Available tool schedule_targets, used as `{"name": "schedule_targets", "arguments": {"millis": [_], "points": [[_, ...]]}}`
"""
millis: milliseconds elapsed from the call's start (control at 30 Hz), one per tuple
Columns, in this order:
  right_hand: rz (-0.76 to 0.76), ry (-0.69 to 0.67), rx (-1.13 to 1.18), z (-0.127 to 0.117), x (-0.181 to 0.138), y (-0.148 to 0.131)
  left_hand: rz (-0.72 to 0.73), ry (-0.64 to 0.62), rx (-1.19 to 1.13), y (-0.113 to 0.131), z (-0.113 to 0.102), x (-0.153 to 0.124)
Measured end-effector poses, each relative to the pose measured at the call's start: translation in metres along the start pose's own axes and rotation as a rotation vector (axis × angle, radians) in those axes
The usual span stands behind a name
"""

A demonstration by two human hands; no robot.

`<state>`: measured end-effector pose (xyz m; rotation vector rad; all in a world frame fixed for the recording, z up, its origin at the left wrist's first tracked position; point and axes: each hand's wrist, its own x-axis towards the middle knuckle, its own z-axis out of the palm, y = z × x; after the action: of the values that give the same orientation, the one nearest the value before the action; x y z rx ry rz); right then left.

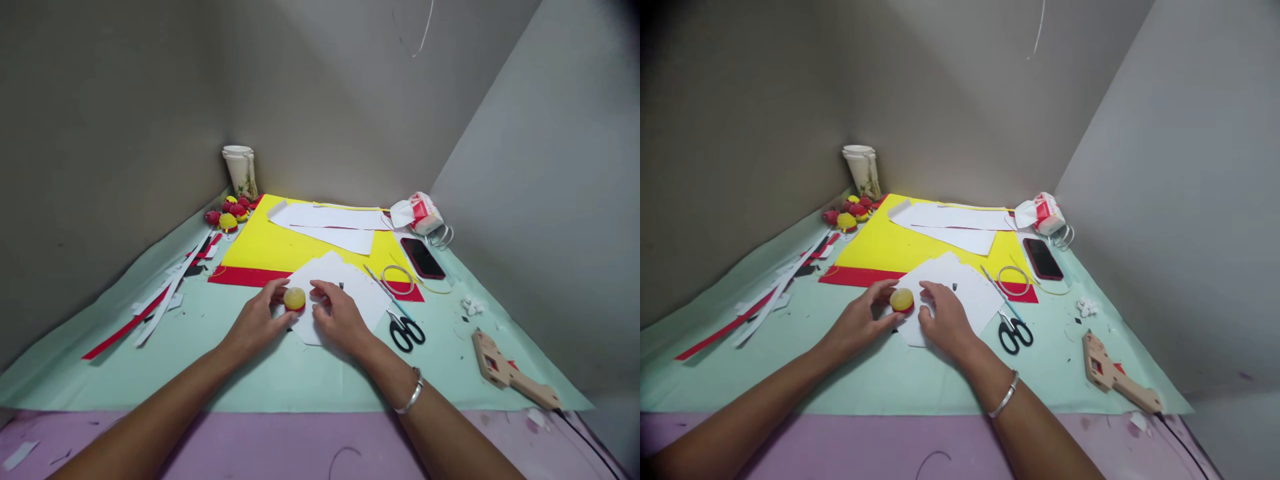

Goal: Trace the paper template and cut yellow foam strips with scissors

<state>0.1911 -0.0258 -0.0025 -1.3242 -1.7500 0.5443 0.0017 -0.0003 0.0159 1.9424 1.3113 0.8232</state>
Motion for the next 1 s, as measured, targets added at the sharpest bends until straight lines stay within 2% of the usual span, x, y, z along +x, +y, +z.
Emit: {"name": "schedule_targets", "arguments": {"millis": [300,533,633,800,900,967,1000], "points": [[0.03,0.007,0.004,0.0,0.0,-0.001,0.009,-0.038,0.032,-0.001,0.001,-0.001],[0.078,0.057,-0.006,-0.001,0.0,-0.001,0.04,-0.077,-0.053,-0.006,-0.01,-0.003],[0.108,0.105,-0.008,-0.003,0.0,-0.002,0.019,0.011,-0.171,-0.009,-0.021,-0.001],[0.126,0.236,-0.025,-0.007,0.0,-0.007,-0.07,0.303,-0.256,0.0,-0.038,-0.006],[0.083,0.323,-0.037,-0.008,-0.002,-0.008,-0.014,0.354,-0.194,0.018,-0.028,-0.023],[0.019,0.359,-0.046,-0.008,-0.004,-0.009,0.125,0.217,-0.162,0.031,-0.007,-0.038],[-0.023,0.362,-0.051,-0.008,-0.006,-0.011,0.257,0.131,-0.14,0.037,0.006,-0.045]]}}
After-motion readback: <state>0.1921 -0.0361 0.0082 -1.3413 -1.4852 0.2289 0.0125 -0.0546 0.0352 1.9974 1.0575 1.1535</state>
